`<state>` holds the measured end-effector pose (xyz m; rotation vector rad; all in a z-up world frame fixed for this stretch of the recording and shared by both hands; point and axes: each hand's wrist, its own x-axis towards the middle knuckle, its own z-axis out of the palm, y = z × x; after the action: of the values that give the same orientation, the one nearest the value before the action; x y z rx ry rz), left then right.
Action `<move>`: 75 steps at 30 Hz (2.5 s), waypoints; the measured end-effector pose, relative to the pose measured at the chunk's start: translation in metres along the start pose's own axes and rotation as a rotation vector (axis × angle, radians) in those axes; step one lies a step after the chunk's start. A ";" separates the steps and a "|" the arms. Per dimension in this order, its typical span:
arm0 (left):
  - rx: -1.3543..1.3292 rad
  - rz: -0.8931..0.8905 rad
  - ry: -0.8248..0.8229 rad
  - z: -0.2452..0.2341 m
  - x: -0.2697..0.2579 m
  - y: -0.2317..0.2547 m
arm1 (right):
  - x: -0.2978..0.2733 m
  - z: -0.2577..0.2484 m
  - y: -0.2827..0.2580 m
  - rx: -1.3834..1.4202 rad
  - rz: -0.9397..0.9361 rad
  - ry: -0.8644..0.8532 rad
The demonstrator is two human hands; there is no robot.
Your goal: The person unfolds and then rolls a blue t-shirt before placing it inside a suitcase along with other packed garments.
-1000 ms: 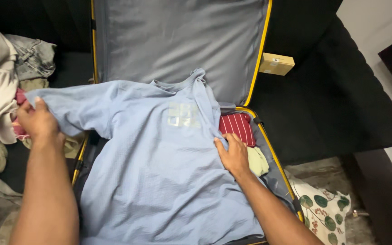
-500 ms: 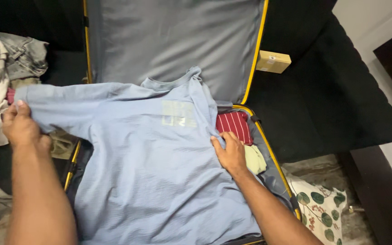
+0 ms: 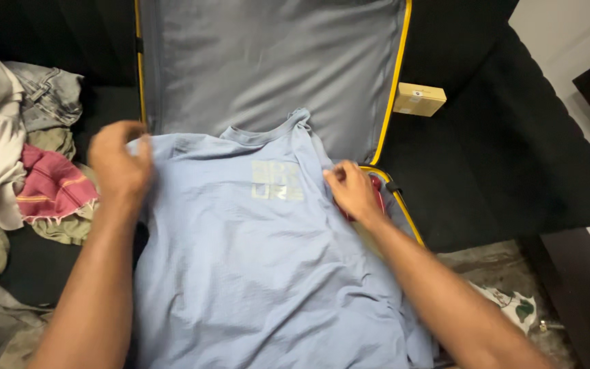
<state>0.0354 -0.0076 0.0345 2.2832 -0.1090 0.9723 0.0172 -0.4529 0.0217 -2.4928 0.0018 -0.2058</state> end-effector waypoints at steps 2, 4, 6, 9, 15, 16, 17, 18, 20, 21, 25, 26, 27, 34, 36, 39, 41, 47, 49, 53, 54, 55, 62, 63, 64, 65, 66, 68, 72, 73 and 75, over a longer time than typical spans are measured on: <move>-0.059 0.084 -0.085 0.023 0.016 0.017 | 0.039 0.006 0.001 -0.038 -0.187 0.027; -0.103 -0.021 -0.269 0.052 0.029 0.030 | 0.071 0.014 0.000 -0.011 -0.173 -0.017; 0.011 -0.022 -0.427 0.081 0.039 0.038 | 0.097 0.022 -0.004 -0.005 -0.164 -0.039; 0.160 -0.154 -0.649 0.120 0.039 0.045 | 0.121 0.033 -0.012 -0.026 -0.137 -0.053; 0.400 -0.422 -0.854 0.147 0.037 0.045 | 0.151 0.046 -0.020 0.003 0.029 -0.183; 0.384 -0.452 -0.893 0.147 0.041 0.045 | 0.157 0.050 -0.018 0.010 0.027 -0.183; 0.366 -0.481 -0.931 0.146 0.049 0.044 | 0.163 0.052 -0.014 0.017 0.025 -0.183; 0.349 -0.510 -0.970 0.146 0.057 0.045 | 0.170 0.052 -0.010 0.058 0.077 -0.135; 0.291 -0.446 -0.762 0.141 0.072 0.046 | 0.187 0.050 -0.003 0.140 0.179 -0.037; 0.262 -0.413 -0.657 0.137 0.080 0.049 | 0.196 0.048 -0.001 0.266 0.173 -0.031; 0.163 -0.335 -0.517 0.116 0.122 0.072 | 0.220 0.024 -0.003 0.671 0.308 -0.138; 0.156 -0.374 -0.518 0.113 0.131 0.080 | 0.222 0.018 -0.008 0.750 0.384 -0.207; 0.150 -0.413 -0.518 0.111 0.138 0.086 | 0.222 0.013 -0.013 0.700 0.328 -0.231; 0.101 -0.308 -0.326 0.154 0.148 0.062 | 0.225 -0.008 -0.025 0.492 0.187 -0.219; 0.028 -0.220 -0.256 0.177 0.137 0.044 | 0.225 -0.004 -0.021 0.512 0.194 -0.163; 0.040 -0.215 -0.358 0.200 0.115 0.029 | 0.222 0.004 -0.002 0.501 0.151 -0.181; 0.038 -0.198 -0.432 0.202 0.099 0.031 | 0.217 0.007 0.014 0.453 0.055 -0.266; 0.002 -0.058 -0.411 0.167 0.063 0.071 | 0.185 0.010 0.047 0.343 -0.045 -0.092; -0.021 -0.088 -0.402 0.153 0.051 0.091 | 0.169 0.004 0.053 0.172 0.096 -0.062; -0.047 -0.140 -0.413 0.132 0.012 0.141 | 0.130 0.005 0.055 -0.063 0.321 0.043; -0.089 -0.167 -0.456 0.128 0.000 0.156 | 0.122 0.005 0.054 -0.079 0.326 -0.034; -0.132 -0.194 -0.500 0.125 -0.013 0.171 | 0.114 0.006 0.054 -0.095 0.332 -0.112; 0.274 -0.138 -0.730 0.092 -0.065 0.242 | 0.075 0.009 0.054 0.569 0.333 -0.220; 0.321 -0.170 -0.698 0.088 -0.066 0.242 | 0.077 0.009 0.055 0.675 0.351 -0.205; 0.337 -0.189 -0.707 0.084 -0.067 0.241 | 0.079 0.008 0.057 0.779 0.373 -0.189; 0.353 -0.208 -0.716 0.081 -0.068 0.238 | 0.081 0.006 0.060 0.883 0.394 -0.172; 0.369 -0.226 -0.724 0.078 -0.071 0.233 | 0.083 0.002 0.063 0.961 0.431 -0.180; 0.364 -0.253 -0.741 0.076 -0.073 0.224 | 0.091 -0.010 0.064 1.121 0.504 -0.200; 0.384 -0.289 -0.792 0.083 -0.078 0.218 | 0.104 -0.034 0.056 0.775 0.471 -0.200; 0.389 -0.291 -0.807 0.083 -0.079 0.217 | 0.108 -0.046 0.054 0.637 0.440 -0.200; 0.396 -0.291 -0.828 0.086 -0.079 0.215 | 0.119 -0.065 0.051 0.400 0.354 -0.200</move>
<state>-0.0355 -0.2408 0.0513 2.8227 0.0771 -0.1591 0.1274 -0.5383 0.0598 -2.0618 0.2881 0.1773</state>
